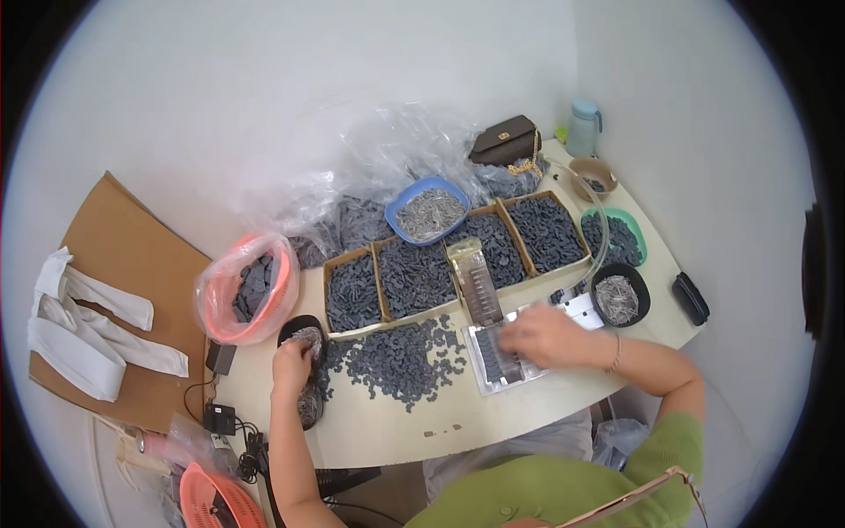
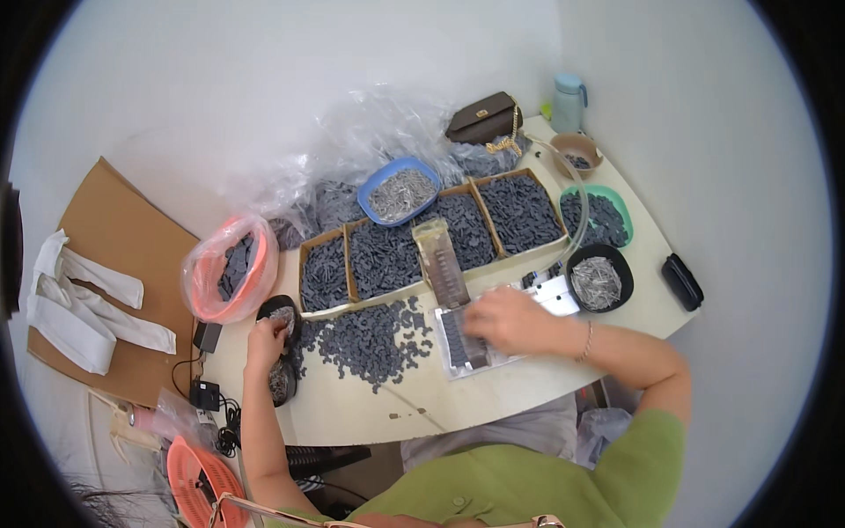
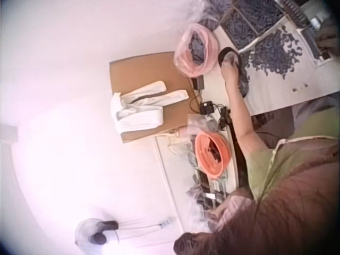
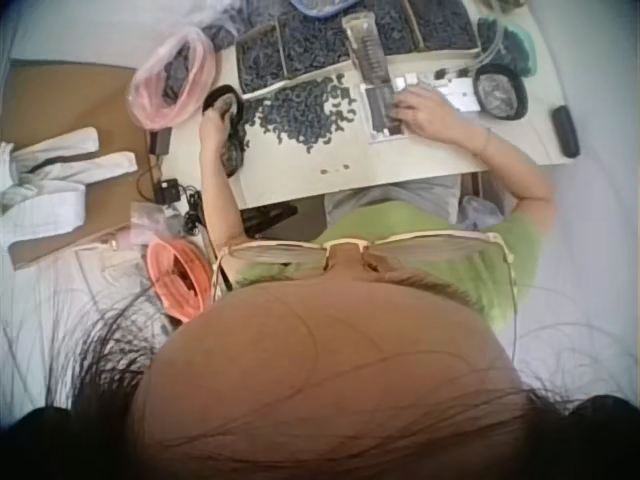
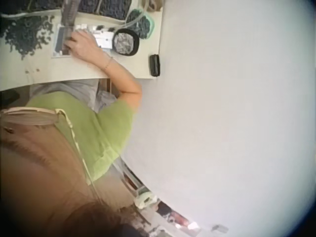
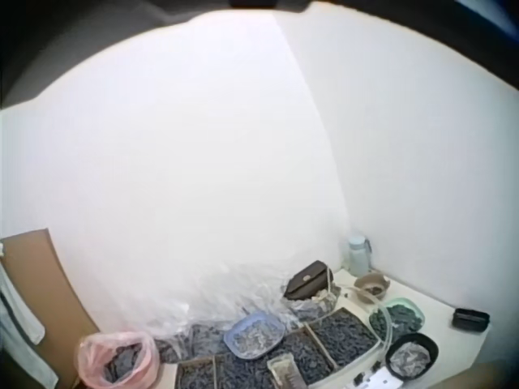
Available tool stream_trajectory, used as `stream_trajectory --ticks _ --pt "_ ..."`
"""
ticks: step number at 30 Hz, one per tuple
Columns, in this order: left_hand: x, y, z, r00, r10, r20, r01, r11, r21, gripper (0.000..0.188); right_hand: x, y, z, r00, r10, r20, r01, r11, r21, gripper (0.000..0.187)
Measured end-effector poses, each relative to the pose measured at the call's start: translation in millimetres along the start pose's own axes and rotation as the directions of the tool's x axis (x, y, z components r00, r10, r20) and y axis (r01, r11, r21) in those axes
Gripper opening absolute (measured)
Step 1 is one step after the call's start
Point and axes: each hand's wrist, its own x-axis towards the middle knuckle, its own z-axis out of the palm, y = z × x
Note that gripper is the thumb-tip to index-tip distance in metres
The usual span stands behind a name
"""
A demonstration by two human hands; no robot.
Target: The person sorts small metal and plastic components from containers on a table into a specialized tray by hand.
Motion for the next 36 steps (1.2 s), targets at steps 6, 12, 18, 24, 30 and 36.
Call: stream_trajectory --ticks 6,12,18,24,30,36 --pt "12 -7 3 0.999 -0.018 0.042 0.016 0.999 0.048 0.01 107 92 -15 0.943 0.228 -0.241 -0.232 0.973 0.011 0.012" --pt "12 -5 0 0.997 -0.068 0.024 0.066 0.995 0.076 0.005 194 139 30 0.863 0.492 0.113 -0.5 0.864 0.061 0.015" --pt "10 -7 -7 0.991 -0.122 0.046 0.122 0.992 0.014 0.004 214 154 53 0.823 0.511 0.248 -0.466 0.857 -0.217 0.014" --pt "9 -3 -12 0.986 -0.168 -0.025 0.168 0.985 0.04 0.007 202 155 49 0.879 0.438 0.19 -0.41 0.896 -0.169 0.019" --pt "11 20 -10 0.984 -0.091 -0.15 0.105 0.99 0.09 0.01 191 151 40 0.88 0.459 0.121 -0.408 0.861 -0.303 0.022" --pt "-21 152 8 0.935 0.347 -0.075 -0.341 0.819 -0.462 0.005 182 157 21 0.834 0.523 0.176 -0.521 0.851 -0.06 0.019"
